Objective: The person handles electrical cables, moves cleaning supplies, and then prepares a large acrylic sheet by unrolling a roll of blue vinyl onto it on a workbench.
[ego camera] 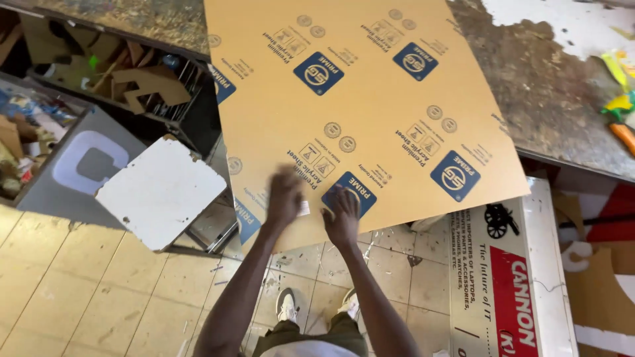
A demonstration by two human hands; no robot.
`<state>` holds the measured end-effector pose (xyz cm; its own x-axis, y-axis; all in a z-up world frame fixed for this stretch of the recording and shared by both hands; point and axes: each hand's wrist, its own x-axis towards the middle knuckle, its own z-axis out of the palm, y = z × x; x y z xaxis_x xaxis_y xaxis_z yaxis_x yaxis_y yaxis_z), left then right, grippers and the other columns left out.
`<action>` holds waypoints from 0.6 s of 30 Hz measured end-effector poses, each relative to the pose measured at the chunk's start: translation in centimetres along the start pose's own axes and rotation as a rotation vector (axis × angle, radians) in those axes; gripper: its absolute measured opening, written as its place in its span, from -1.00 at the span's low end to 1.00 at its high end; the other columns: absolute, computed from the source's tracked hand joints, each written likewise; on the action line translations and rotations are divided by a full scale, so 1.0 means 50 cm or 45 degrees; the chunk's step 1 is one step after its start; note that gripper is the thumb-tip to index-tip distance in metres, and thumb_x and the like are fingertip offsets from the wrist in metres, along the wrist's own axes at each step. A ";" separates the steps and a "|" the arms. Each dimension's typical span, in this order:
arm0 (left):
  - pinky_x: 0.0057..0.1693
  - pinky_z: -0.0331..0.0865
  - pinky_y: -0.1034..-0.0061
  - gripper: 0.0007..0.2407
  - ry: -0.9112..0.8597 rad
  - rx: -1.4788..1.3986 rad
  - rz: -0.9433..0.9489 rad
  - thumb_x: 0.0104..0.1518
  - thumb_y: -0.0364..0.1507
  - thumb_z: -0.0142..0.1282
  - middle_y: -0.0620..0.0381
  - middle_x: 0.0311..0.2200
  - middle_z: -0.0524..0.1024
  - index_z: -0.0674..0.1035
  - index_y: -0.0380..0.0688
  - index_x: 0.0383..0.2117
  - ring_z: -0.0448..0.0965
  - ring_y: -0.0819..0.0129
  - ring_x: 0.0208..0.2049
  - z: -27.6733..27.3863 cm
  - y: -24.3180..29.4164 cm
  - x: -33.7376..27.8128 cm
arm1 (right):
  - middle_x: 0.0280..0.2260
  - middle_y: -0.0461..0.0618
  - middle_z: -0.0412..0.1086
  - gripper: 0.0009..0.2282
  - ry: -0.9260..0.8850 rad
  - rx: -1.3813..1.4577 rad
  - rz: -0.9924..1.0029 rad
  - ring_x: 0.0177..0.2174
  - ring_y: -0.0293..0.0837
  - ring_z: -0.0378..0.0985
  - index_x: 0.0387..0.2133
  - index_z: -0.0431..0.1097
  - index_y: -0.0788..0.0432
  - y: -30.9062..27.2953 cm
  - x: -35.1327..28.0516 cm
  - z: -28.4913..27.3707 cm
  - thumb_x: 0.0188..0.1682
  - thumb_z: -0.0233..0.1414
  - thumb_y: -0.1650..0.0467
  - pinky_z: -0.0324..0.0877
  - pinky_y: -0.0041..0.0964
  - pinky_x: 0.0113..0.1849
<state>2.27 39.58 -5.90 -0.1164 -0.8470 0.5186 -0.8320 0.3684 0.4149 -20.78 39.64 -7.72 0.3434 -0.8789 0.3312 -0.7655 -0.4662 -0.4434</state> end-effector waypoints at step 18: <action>0.29 0.50 -0.16 -0.28 0.657 -0.678 -1.290 0.10 -0.25 0.53 -0.41 0.22 0.56 0.50 -0.33 0.40 0.63 -0.30 0.25 -0.084 -0.078 -0.122 | 0.17 0.33 0.45 -0.50 0.864 1.668 1.158 0.05 0.41 0.65 0.39 0.14 -0.05 0.075 -0.094 -0.201 0.24 0.20 0.43 0.57 0.70 0.04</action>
<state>8.49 44.93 -7.56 0.7717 -0.6354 -0.0278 -0.0872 -0.1489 0.9850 -30.73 43.03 -2.59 -0.4468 -0.8504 -0.2779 0.4634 0.0458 -0.8850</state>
